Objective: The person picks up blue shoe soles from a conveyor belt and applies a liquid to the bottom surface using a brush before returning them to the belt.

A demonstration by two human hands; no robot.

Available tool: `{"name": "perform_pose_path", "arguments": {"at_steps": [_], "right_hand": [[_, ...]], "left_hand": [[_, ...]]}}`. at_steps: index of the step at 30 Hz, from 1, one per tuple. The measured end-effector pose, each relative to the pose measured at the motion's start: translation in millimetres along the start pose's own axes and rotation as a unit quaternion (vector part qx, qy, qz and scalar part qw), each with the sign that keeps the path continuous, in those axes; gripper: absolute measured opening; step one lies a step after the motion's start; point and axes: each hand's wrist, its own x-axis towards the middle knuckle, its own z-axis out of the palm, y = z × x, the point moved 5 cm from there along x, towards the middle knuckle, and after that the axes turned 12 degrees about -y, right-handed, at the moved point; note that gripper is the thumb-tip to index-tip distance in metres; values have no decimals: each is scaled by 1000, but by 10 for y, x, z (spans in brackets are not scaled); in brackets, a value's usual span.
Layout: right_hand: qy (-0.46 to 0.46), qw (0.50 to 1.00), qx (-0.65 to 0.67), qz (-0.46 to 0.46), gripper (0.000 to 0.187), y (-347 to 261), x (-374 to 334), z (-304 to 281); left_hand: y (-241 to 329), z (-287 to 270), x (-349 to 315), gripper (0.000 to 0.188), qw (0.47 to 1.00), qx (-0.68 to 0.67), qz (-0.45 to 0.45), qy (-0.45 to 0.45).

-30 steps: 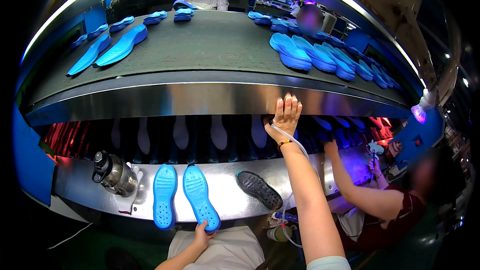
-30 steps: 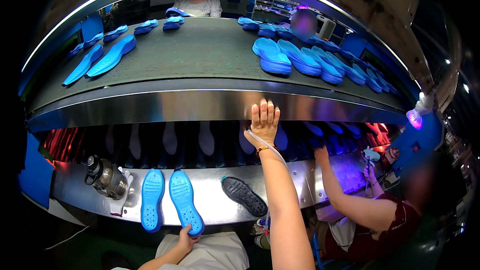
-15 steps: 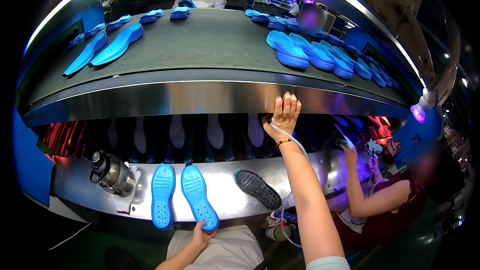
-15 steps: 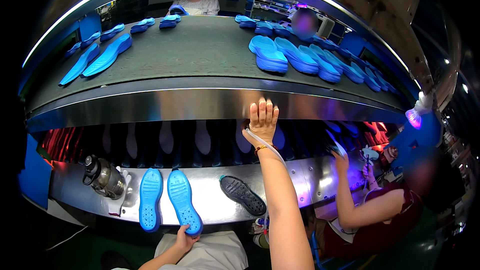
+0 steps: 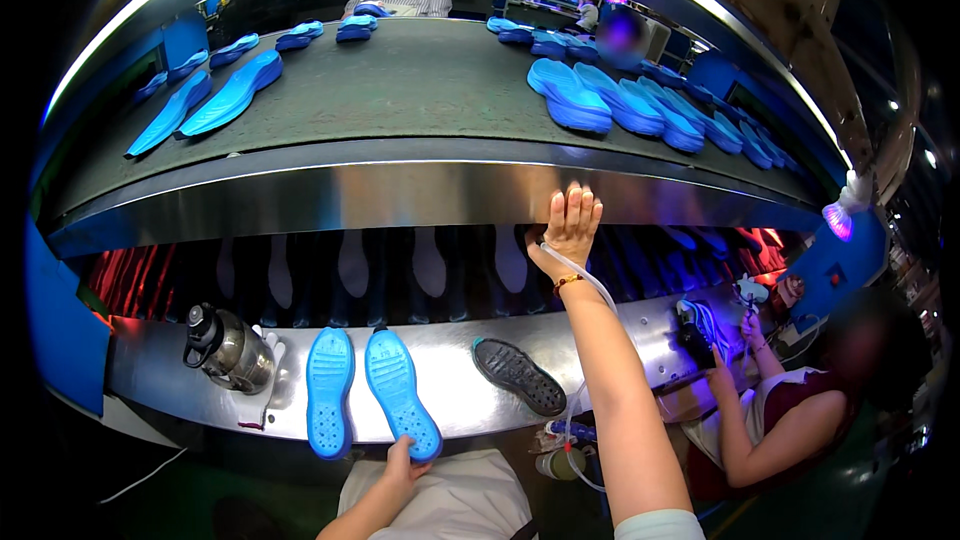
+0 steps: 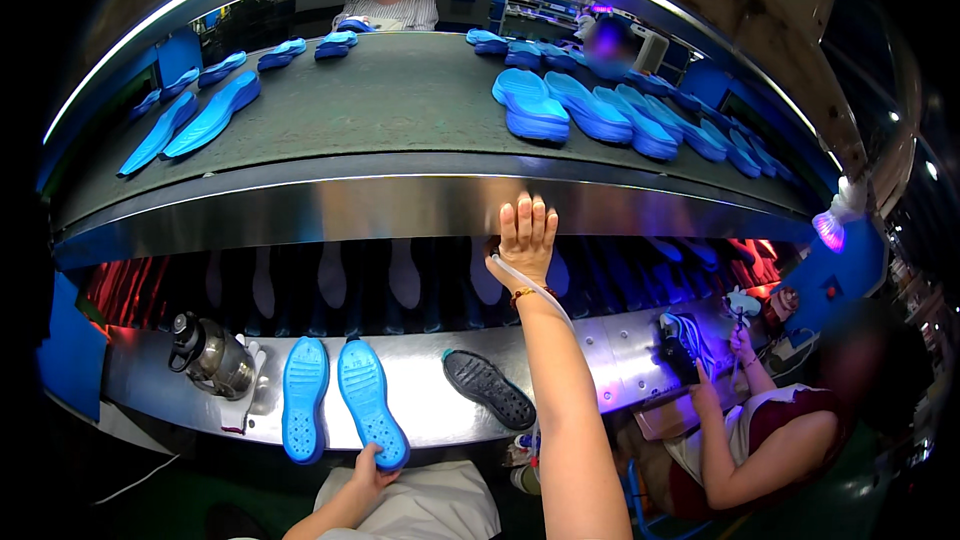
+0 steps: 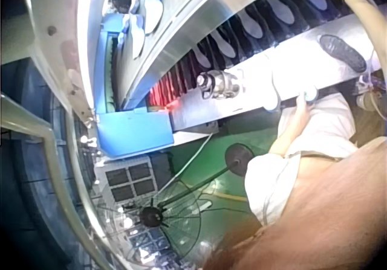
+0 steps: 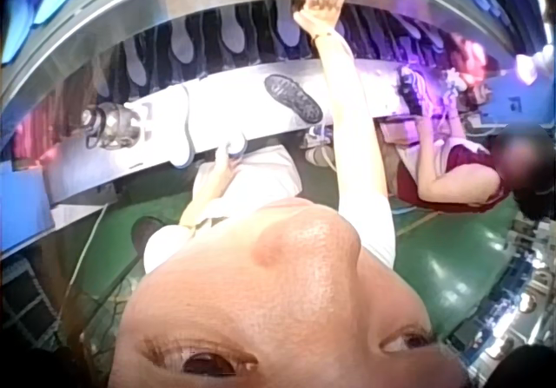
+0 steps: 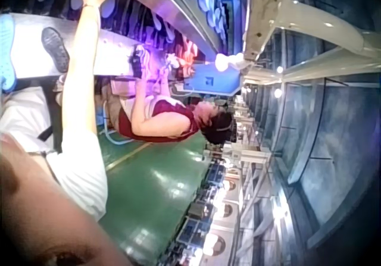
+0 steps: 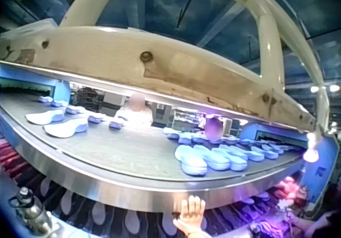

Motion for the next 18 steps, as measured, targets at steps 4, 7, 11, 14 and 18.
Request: {"name": "perform_pose_path", "arguments": {"at_steps": [4, 7, 11, 14, 18], "right_hand": [[-4, 1000, -15, -8, 92, -8, 24, -2], [-12, 1000, -4, -4, 92, 47, 7, -8], [-3, 1000, -8, -10, 91, 51, -10, -11], [5, 999, 50, -6, 89, -1, 12, -26], [26, 999, 47, -2, 85, 28, -16, -20]], "left_hand": [[35, 13, -1, 45, 998, -11, -55, -3], [87, 93, -52, 47, 998, 13, -69, -7], [95, 87, -23, 49, 997, 4, -73, -12], [45, 59, -47, 47, 997, -1, -77, -20], [41, 104, -63, 45, 996, -19, -78, -42]]}}
